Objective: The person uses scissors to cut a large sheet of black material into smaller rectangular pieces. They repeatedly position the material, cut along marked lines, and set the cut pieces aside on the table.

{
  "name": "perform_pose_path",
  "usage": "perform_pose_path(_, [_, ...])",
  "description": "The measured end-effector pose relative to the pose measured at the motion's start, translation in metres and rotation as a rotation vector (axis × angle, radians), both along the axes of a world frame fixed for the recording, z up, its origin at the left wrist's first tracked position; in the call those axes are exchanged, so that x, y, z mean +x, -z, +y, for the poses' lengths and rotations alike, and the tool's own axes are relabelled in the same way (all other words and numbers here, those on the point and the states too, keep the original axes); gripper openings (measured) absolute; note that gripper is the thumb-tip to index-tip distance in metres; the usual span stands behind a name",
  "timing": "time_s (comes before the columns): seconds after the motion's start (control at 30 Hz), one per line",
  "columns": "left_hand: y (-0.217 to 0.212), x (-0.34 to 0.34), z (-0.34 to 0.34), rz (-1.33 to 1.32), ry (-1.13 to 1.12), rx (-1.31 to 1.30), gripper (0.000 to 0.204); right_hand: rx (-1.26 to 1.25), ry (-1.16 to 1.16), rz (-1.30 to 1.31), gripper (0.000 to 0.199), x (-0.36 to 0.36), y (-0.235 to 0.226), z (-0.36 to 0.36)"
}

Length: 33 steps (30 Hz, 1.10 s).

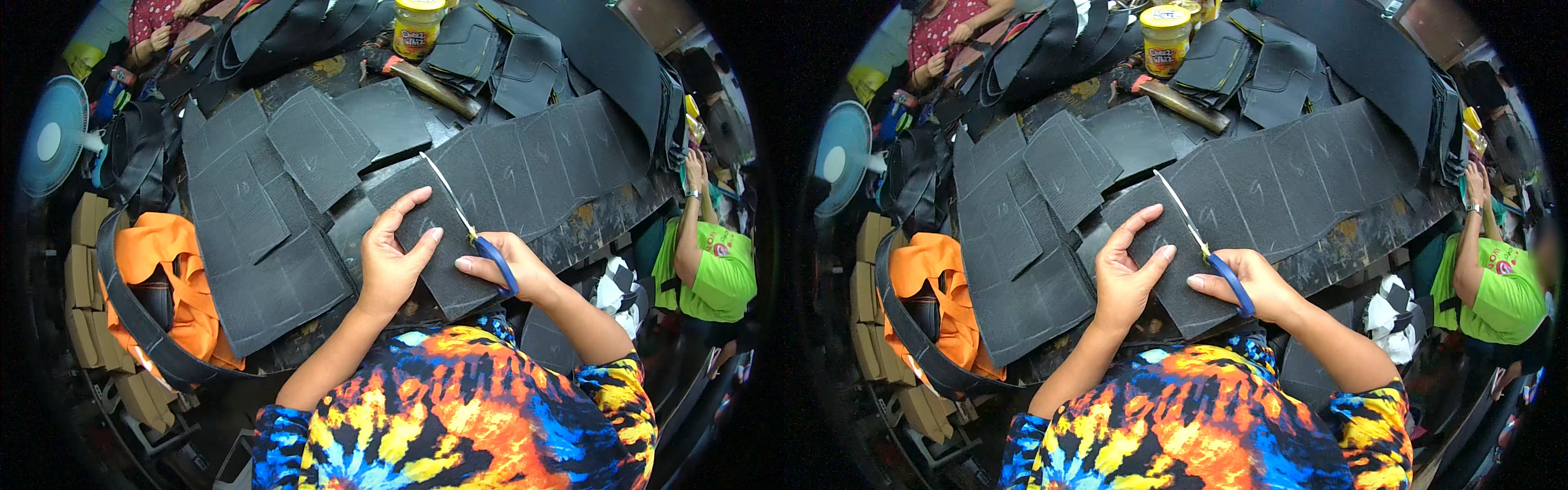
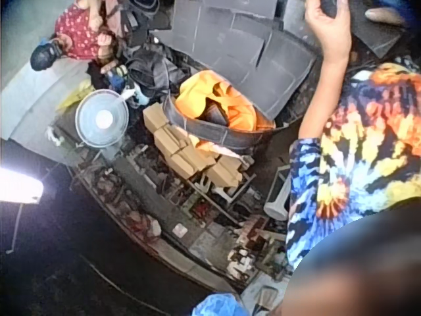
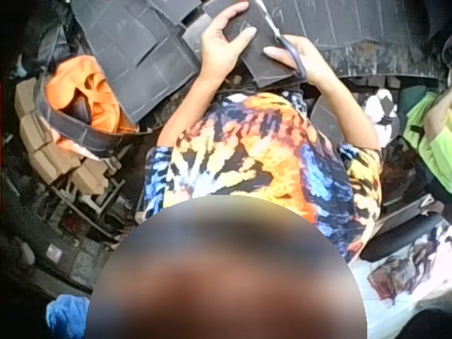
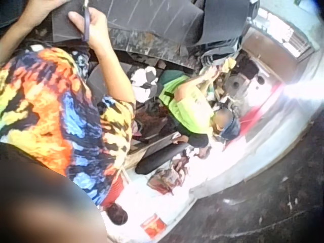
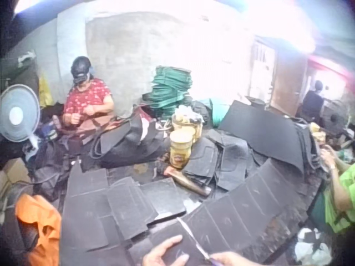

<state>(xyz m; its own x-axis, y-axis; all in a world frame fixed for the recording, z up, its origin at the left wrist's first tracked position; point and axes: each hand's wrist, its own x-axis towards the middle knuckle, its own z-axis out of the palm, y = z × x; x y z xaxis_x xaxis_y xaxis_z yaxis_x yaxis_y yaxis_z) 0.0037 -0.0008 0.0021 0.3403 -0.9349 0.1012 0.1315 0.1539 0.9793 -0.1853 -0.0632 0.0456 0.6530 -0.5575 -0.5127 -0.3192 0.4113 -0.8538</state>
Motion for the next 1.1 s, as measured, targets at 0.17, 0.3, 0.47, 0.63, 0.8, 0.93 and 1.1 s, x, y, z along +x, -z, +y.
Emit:
perform_pose_path(0.17, [-0.02, 0.032, 0.009, -0.018, 0.121, 0.063, 0.019, 0.058, -0.118, -0.098, 0.027, -0.014, 0.0, -0.001])
perform_pose_path(0.3, [-0.038, 0.073, 0.024, -0.213, 0.416, 0.114, 0.026, 0.115, -0.287, -0.126, 0.034, -0.026, 0.001, -0.004])
perform_pose_path(0.47, [-0.046, 0.082, 0.038, -0.139, 0.681, 0.177, 0.033, 0.027, -0.464, -0.14, 0.034, -0.021, 0.008, 0.0])
perform_pose_path(0.63, [-0.045, 0.074, 0.038, -0.163, 0.758, 0.145, 0.034, -0.005, -0.416, -0.042, 0.032, -0.018, 0.009, 0.009])
perform_pose_path(0.8, [-0.054, 0.094, 0.045, -0.201, 0.641, 0.103, 0.037, 0.09, -0.316, 0.005, 0.028, -0.034, 0.008, 0.019])
perform_pose_path(0.93, [-0.056, 0.168, 0.034, -0.264, -0.174, -0.051, 0.037, 0.162, -0.335, -0.097, 0.032, -0.077, 0.016, 0.027])
perform_pose_path(1.1, [-0.006, 0.265, -0.002, -0.646, -0.421, 0.245, 0.033, 0.208, -0.247, -0.042, 0.045, -0.141, 0.024, 0.052])
